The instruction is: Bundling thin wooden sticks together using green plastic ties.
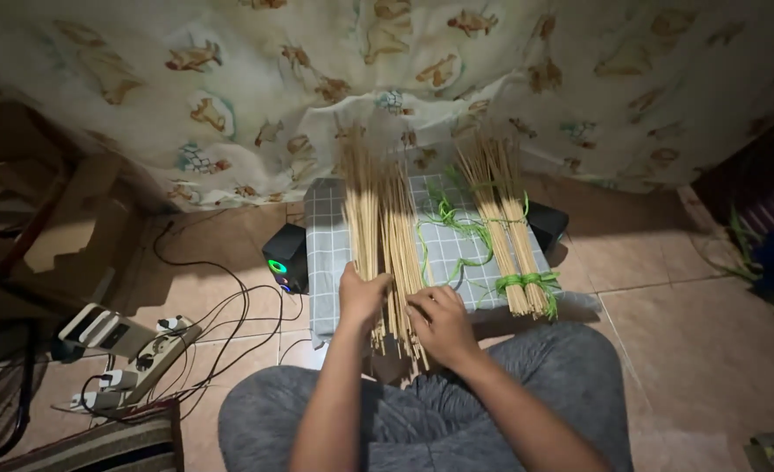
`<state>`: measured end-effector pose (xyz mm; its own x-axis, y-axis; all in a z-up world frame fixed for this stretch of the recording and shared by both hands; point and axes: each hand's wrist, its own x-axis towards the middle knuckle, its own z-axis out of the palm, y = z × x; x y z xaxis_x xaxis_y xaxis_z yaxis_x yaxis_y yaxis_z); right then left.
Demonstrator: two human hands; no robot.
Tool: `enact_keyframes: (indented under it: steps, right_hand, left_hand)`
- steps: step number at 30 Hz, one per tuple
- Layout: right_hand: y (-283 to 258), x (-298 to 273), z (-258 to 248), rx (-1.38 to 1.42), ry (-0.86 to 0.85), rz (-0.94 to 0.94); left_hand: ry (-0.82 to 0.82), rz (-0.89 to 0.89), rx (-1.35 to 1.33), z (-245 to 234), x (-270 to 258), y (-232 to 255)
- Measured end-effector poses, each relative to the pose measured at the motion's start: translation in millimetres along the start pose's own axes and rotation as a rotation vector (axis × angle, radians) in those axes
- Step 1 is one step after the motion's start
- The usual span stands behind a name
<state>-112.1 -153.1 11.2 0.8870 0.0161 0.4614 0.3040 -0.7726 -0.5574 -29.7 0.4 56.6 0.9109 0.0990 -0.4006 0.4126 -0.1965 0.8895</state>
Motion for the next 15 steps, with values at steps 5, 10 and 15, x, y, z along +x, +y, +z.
enact_keyframes:
  steps: [5,10,15]
  right_hand:
    - [7.1,3.7,2.1,0.019,-0.012,0.009]
    - [0.2,5.7,-0.1,0.003,-0.032,-0.019]
    - [14.1,6.1,3.7,0.07,0.134,-0.023]
  left_hand:
    - [-0.032,-0.037,-0.132,-14.2,-19.0,15.3]
    - [-0.065,-0.059,-0.221,-9.0,-14.2,10.5]
    - [-0.205,-0.013,-0.579,-3.5,-25.1,7.7]
